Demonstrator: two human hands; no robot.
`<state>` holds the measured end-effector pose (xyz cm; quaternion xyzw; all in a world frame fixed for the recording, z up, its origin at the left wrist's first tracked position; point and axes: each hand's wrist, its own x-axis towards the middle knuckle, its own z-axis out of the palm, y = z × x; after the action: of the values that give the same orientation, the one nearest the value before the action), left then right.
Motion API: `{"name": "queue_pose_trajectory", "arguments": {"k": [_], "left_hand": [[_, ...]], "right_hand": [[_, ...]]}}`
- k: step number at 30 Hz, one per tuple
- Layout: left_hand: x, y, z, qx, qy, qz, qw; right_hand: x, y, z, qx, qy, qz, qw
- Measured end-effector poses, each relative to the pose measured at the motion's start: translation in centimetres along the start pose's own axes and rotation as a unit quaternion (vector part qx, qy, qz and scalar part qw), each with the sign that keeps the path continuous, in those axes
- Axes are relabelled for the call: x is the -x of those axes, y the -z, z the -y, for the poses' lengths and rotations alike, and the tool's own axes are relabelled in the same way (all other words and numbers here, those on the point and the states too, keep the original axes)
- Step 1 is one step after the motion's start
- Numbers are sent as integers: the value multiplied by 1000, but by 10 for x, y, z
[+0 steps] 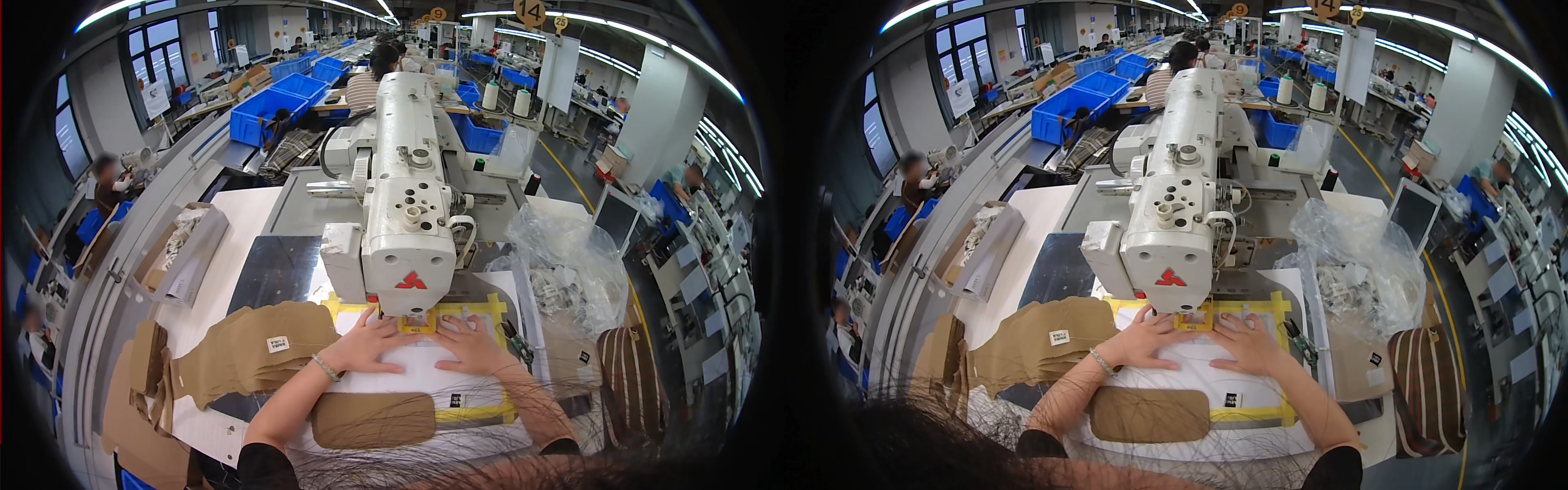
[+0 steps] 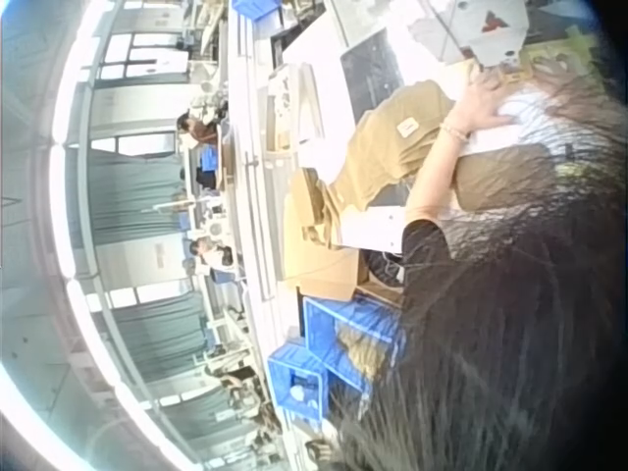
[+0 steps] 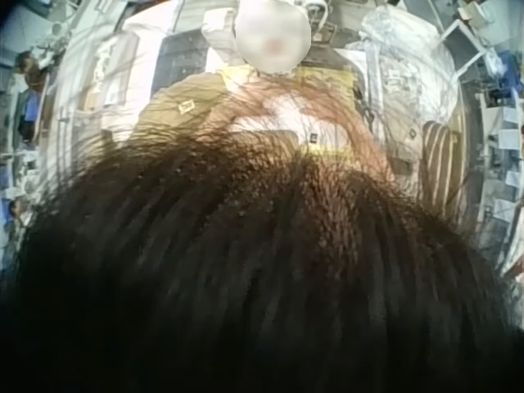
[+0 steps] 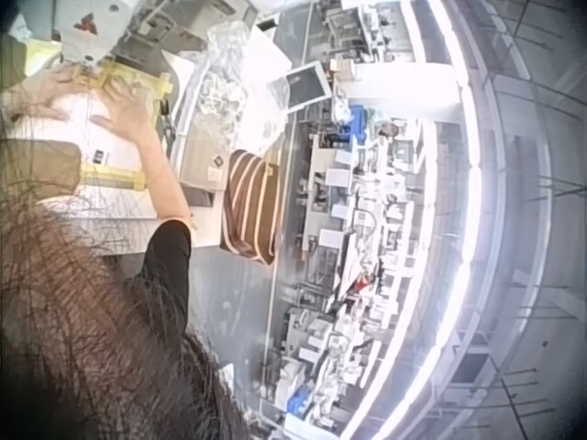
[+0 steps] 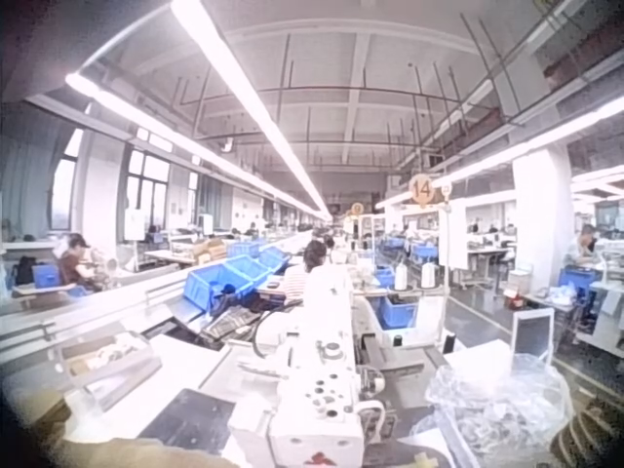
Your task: Using an industrial sewing machine to sew small leather patches or labels onto fabric components.
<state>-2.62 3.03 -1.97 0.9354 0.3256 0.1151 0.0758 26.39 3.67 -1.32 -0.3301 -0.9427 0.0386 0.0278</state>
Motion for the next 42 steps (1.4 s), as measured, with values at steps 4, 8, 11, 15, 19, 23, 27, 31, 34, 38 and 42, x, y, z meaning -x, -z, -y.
{"name": "queue_pose_trajectory", "arguments": {"k": [4,8,11,15,19,23,27,31,34,38,42], "left_hand": [[14,9,-1,11,14,19,1000],[36,18,-18,73,57,-29,995],[43,27,-63,138,89,-19,986],[49,5,-99,133,146,-79,977],[56,-3,-109,158,169,-58,971],[58,-10,-113,179,171,-100,964],[59,-11,-114,195,163,-136,958],[59,-10,-113,202,143,-139,959],[58,-9,-114,202,151,-121,960],[60,-14,-113,183,138,-126,965],[60,-13,-114,181,128,-139,965]], "right_hand": [[4,6,1,10,-11,10,1000],[22,8,5,9,6,6,1000],[38,4,34,-61,25,-46,997],[52,10,77,-43,7,-74,996],[66,3,101,-52,-58,-104,992],[79,-10,111,-108,-117,-129,979],[80,-6,114,-129,-143,-147,970],[77,-9,114,-155,-124,-149,969],[75,-10,118,-158,-104,-151,970],[72,-11,119,-177,-108,-157,966],[76,-17,117,-192,-116,-171,959]]}}
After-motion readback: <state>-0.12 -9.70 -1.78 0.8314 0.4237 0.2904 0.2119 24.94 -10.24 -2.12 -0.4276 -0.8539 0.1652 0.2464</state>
